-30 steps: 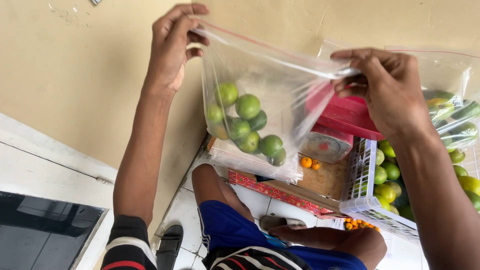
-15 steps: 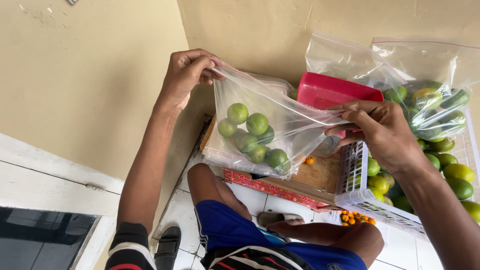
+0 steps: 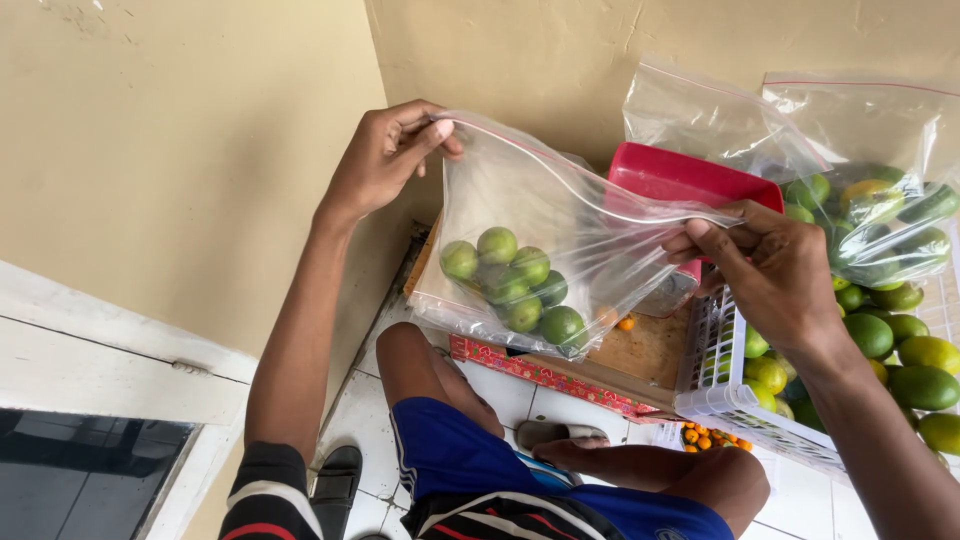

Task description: The person packs green limes into a clear plastic bag, seals it, and places it aside. They then select more limes from a white crate and transfer them into another plastic bag.

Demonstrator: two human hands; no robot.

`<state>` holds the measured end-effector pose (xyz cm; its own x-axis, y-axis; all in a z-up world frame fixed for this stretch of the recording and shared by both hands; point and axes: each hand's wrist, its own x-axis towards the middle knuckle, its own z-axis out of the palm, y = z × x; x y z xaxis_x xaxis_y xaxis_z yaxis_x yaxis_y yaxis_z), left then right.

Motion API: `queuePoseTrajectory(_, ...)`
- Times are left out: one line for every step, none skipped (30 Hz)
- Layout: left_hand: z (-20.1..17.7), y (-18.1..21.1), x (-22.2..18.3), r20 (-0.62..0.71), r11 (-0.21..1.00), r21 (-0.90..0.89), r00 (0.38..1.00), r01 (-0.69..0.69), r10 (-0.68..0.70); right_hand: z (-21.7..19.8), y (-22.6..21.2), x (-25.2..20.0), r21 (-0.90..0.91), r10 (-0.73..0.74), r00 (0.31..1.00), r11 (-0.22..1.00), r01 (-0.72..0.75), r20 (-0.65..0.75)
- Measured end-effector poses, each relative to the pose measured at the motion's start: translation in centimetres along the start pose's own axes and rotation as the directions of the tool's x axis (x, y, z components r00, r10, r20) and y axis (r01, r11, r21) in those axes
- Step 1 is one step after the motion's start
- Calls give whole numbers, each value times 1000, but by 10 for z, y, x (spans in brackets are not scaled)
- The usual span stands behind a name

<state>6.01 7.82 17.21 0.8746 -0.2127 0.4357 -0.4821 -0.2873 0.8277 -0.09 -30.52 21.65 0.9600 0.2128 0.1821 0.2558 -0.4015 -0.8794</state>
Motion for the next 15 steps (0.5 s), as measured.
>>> queuePoseTrajectory(2,-1,1,2,1000,-1,1000,3,-3,-1,6,1,1,3,1000,1000,-3,0)
queuePoseTrajectory(4,-1,2,-46,981,176,995,-75,84,-2,13,3,-85,-66,998,994,65,-15)
queuePoseTrajectory(5,-2,2,-76,926,351,981,-140,177,-3,19,5,-171,-137,990,976,131,-23)
queuePoseTrajectory(10,-10,3,-79,925,353,981,-138,177,-5,21,5,-171,-139,990,976,133,-20)
queuePoseTrajectory(14,-18,4,-116,917,369,971,-152,207,-6,22,5,-226,-141,990,965,131,-28)
queuePoseTrajectory(18,-26,5,-149,908,385,960,-166,239,-7,24,5,-281,-144,989,951,127,-38)
queuePoseTrajectory(23,-25,6,-150,908,385,959,-166,239,-6,27,7,-281,-145,989,951,128,-38)
queuePoseTrajectory(29,-23,6,-175,971,171,965,-166,195,-7,30,8,-282,-155,987,950,135,-48)
queuePoseTrajectory(35,-22,5,-190,986,-53,971,-159,147,-7,33,9,-284,-165,985,948,143,-57)
queuePoseTrajectory(42,-29,6,-192,985,-52,970,-162,150,-8,35,9,-285,-169,984,947,146,-57)
queuePoseTrajectory(50,-35,7,-279,959,-220,954,-178,113,-9,38,10,-278,-161,984,951,134,-79)
queuePoseTrajectory(56,-42,8,-355,902,-379,933,-206,63,-10,40,11,-269,-155,983,955,123,-101)
queuePoseTrajectory(60,-45,9,-358,903,-376,931,-210,67,-13,42,12,-269,-160,982,955,128,-101)
queuePoseTrajectory(64,-48,10,-410,886,-410,912,-215,32,-15,45,12,-263,-148,985,957,121,-86)
queuePoseTrajectory(68,-52,10,-458,868,-444,889,-223,-6,-17,47,13,-257,-136,988,960,114,-70)
